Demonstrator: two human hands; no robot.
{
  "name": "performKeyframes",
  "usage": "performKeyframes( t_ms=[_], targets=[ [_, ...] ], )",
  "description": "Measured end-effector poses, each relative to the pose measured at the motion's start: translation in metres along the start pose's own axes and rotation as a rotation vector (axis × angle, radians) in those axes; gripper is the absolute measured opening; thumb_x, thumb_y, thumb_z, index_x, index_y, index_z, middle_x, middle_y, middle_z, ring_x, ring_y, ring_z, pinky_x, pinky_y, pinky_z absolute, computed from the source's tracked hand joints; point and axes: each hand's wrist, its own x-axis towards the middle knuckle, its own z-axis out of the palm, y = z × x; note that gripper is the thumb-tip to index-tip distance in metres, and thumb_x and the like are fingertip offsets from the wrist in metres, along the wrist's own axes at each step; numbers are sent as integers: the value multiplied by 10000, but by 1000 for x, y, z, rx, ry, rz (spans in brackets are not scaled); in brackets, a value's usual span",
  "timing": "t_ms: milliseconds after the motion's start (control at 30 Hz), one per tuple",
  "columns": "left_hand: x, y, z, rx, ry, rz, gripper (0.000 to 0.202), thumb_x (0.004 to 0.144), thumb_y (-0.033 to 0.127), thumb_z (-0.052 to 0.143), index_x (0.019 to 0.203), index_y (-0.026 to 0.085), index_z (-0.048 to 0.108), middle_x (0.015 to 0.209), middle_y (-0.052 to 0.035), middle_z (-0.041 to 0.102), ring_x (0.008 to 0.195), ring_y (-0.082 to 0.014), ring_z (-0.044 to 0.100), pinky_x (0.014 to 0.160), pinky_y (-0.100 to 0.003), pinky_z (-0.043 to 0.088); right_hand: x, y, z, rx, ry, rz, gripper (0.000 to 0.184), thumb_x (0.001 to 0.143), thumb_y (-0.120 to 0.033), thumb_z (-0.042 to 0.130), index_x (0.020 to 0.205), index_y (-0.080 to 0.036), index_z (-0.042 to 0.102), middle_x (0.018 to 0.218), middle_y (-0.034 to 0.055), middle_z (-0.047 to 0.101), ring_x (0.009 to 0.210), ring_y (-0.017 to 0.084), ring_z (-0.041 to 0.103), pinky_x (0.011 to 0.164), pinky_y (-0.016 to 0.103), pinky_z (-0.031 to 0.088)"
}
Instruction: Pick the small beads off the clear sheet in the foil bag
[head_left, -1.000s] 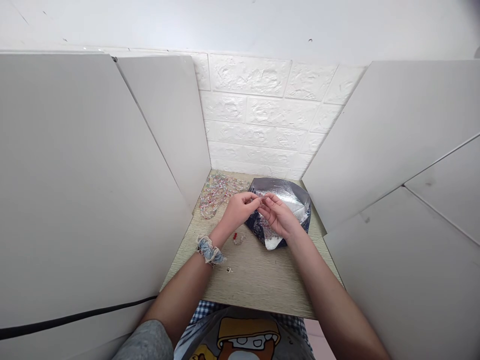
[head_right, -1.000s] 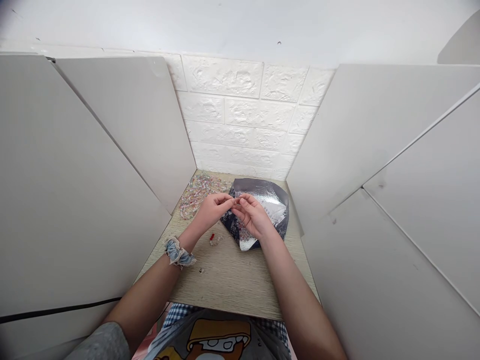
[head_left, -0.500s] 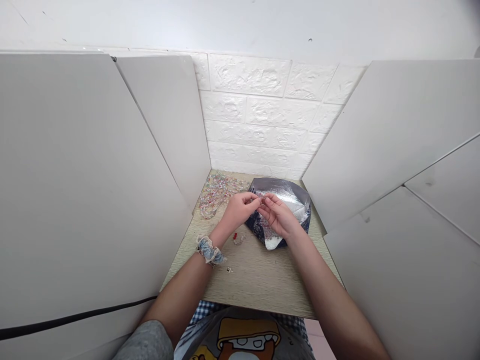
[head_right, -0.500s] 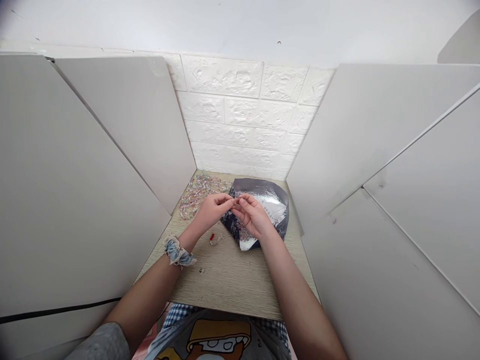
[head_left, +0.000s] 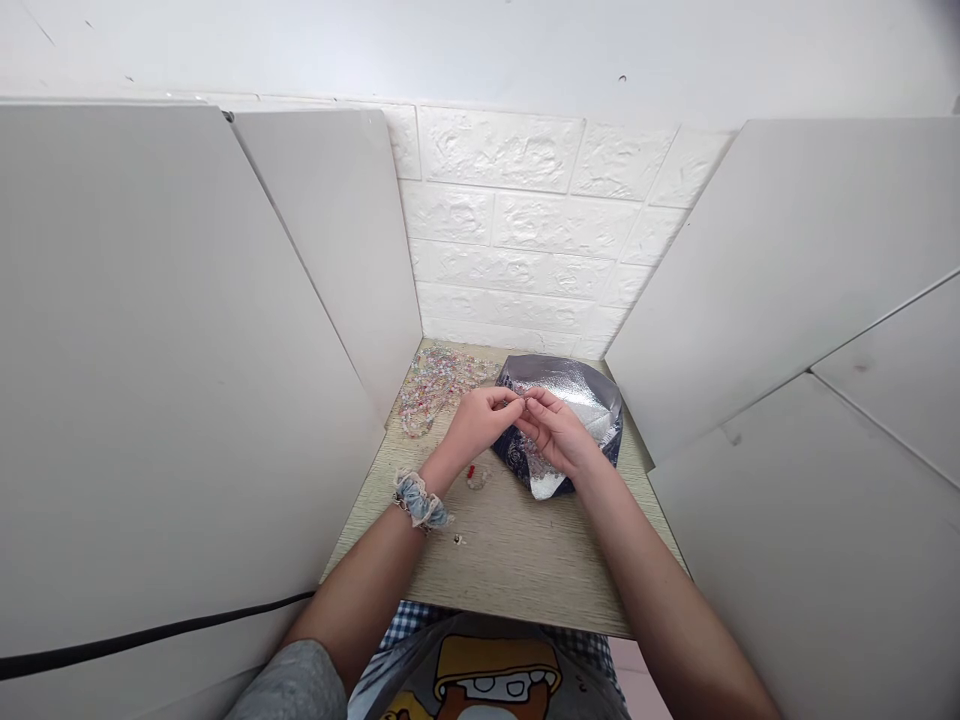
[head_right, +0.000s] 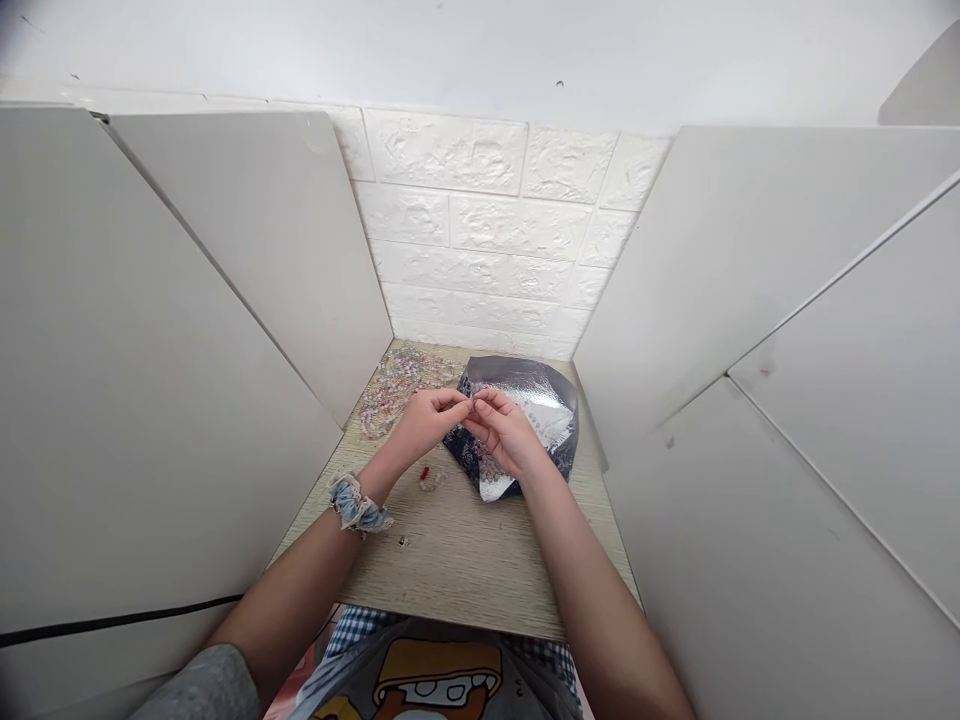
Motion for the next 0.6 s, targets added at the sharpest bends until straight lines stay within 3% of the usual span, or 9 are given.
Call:
performKeyframes(
  t_ms=[333,467,600],
  targets=[
    [2,-1,-1,-104,-60,-40,312,725,369,448,728,131,650,712,-18,626,689,-132,527,607,-224,385,1,-1,-3,-88,60,-25,196,572,-258,720,658,-176,564,688,-24,596,679,86,574,706,218,482],
    [3,-3,0,-108,-61,-42,356,739,420,426,623,123,583,574,5,538,571,-97,475,517,-207,346,0,-2,-3,-237,78,-61,229,569,-312,712,620,-179,533,693,-30,571,668,101,546,677,263,476],
    [3,-2,1,-147,-124,-126,398,759,475,371,592,134,488,525,28,448,408,-54,402,412,-198,293,0,-2,-4,-536,89,-173,230,662,-387,622,645,-182,521,706,-7,559,686,124,524,669,281,452]
  ],
)
